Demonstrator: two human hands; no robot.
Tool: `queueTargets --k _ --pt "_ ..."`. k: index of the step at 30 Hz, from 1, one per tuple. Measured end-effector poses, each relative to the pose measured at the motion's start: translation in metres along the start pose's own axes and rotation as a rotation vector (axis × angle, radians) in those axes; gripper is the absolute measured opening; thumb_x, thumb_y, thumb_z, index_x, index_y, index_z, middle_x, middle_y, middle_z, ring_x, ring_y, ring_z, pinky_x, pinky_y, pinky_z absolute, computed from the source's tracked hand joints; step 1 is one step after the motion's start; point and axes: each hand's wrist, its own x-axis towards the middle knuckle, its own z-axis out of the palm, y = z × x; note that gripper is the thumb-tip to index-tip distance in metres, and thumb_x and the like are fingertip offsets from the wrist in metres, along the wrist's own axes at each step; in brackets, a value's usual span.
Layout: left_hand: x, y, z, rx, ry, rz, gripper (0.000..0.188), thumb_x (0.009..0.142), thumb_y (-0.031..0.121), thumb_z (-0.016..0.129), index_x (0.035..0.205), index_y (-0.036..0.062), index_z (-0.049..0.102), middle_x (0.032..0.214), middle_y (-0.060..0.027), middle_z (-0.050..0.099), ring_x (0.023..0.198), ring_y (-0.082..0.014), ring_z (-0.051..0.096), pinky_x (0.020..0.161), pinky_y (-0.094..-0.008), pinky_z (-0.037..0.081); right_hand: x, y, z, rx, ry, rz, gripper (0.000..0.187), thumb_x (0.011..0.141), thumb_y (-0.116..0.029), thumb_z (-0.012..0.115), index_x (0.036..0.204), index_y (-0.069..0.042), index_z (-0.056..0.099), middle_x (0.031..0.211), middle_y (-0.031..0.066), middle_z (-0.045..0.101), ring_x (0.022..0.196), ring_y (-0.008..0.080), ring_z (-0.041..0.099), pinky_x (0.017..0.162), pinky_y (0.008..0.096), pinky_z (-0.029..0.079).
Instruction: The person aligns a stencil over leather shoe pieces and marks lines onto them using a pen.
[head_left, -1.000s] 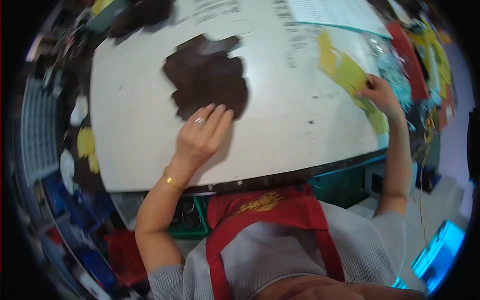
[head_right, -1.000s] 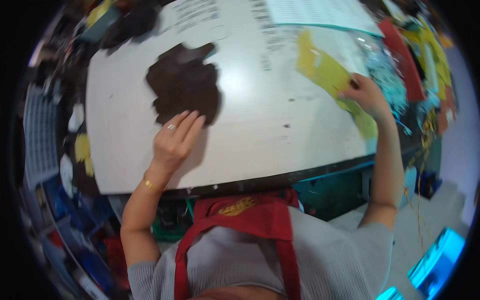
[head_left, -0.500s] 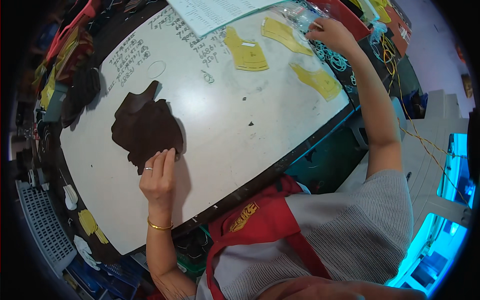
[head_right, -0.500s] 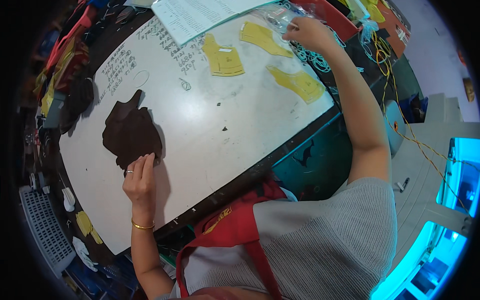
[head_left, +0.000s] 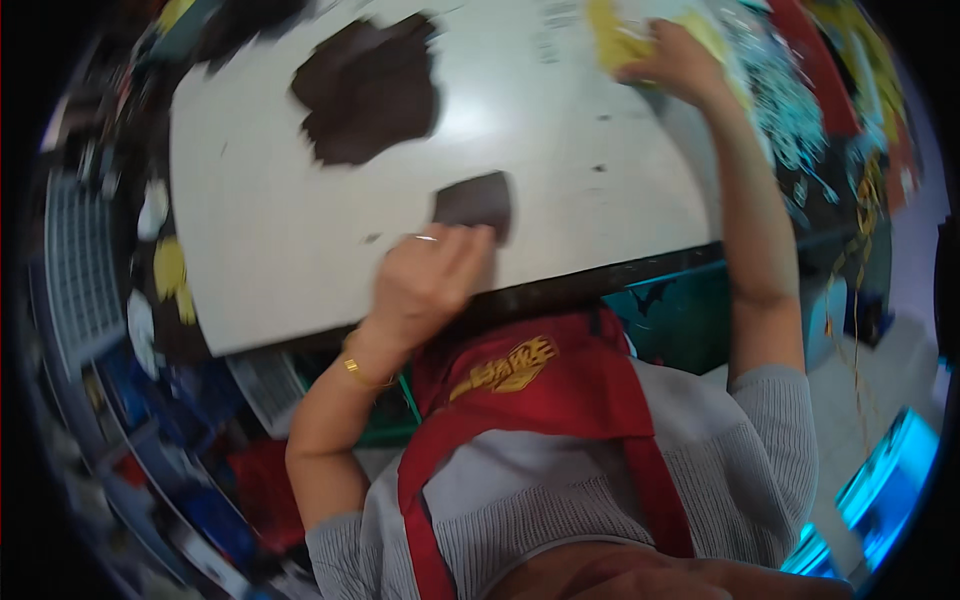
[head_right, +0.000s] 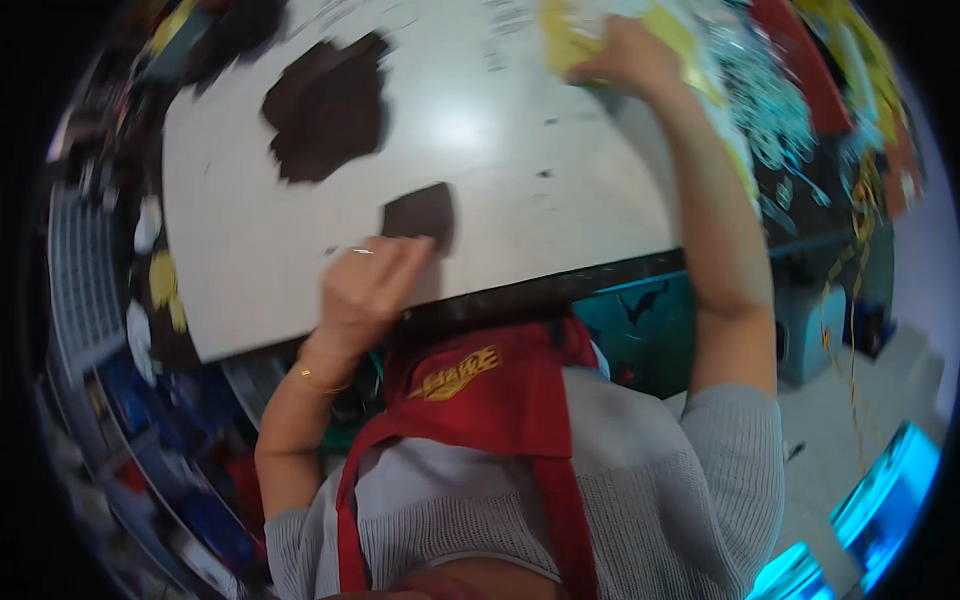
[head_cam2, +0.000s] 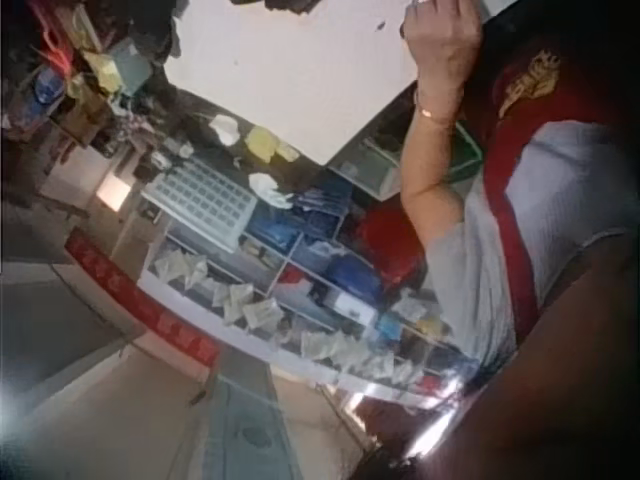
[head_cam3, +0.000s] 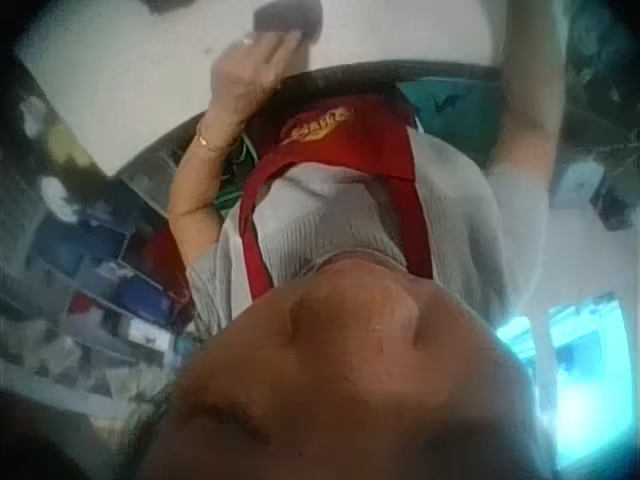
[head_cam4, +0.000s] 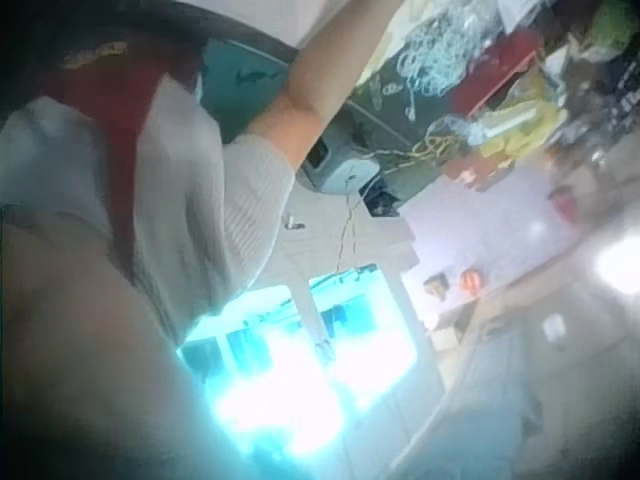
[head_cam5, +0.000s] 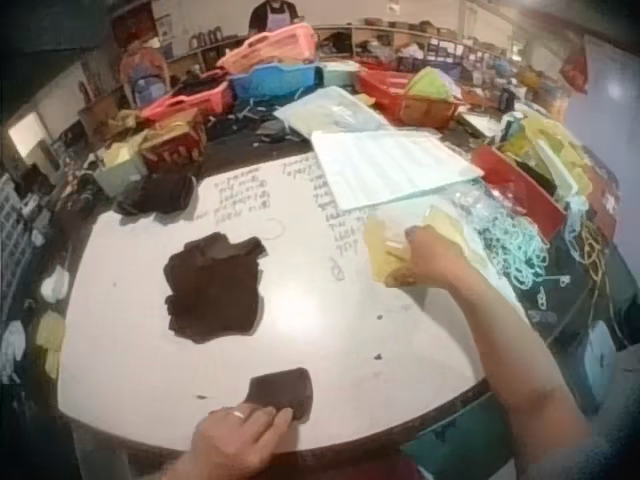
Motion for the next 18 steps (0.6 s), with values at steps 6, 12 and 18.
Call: queueTargets --k 6,12,18 --pt "-0.037 0.038 0.019 -0.086 0.303 -0.196 0.029 0.078 0.007 0.069 0.106 0.0050 0.075 0.103 -0.0096 0.071 0.100 -0.0274 0.069 0.083 -0.0392 0.059 -0.031 0.000 0.005 0.765 0.031 -0.067 0.040 0.092 -0.030 0.074 0.119 0.000 0.070 0.094 0.0026 0.070 0.080 0.0100 0.058 0.072 0.0264 0.047" --pt "-0.062 0.054 0.000 -0.273 0.436 -0.106 0.027 0.073 0.012 0.072 0.099 0.0064 0.077 0.099 -0.0052 0.070 0.095 -0.0247 0.068 0.076 -0.0370 0.059 -0.103 -0.108 -0.015 1.135 -0.365 -0.379 0.020 0.097 -0.009 0.068 0.115 -0.002 0.070 0.099 0.0019 0.073 0.095 0.0085 0.066 0.086 0.0242 0.052" --pt "-0.064 0.048 0.013 -0.166 0.515 -0.334 0.023 0.074 0.005 0.077 0.097 0.0082 0.076 0.103 -0.0060 0.070 0.096 -0.0264 0.068 0.076 -0.0387 0.059 -0.124 -0.155 -0.003 0.892 -0.542 -0.435 0.018 0.096 -0.009 0.068 0.109 0.002 0.072 0.090 0.0035 0.073 0.087 0.0080 0.064 0.082 0.0252 0.052"
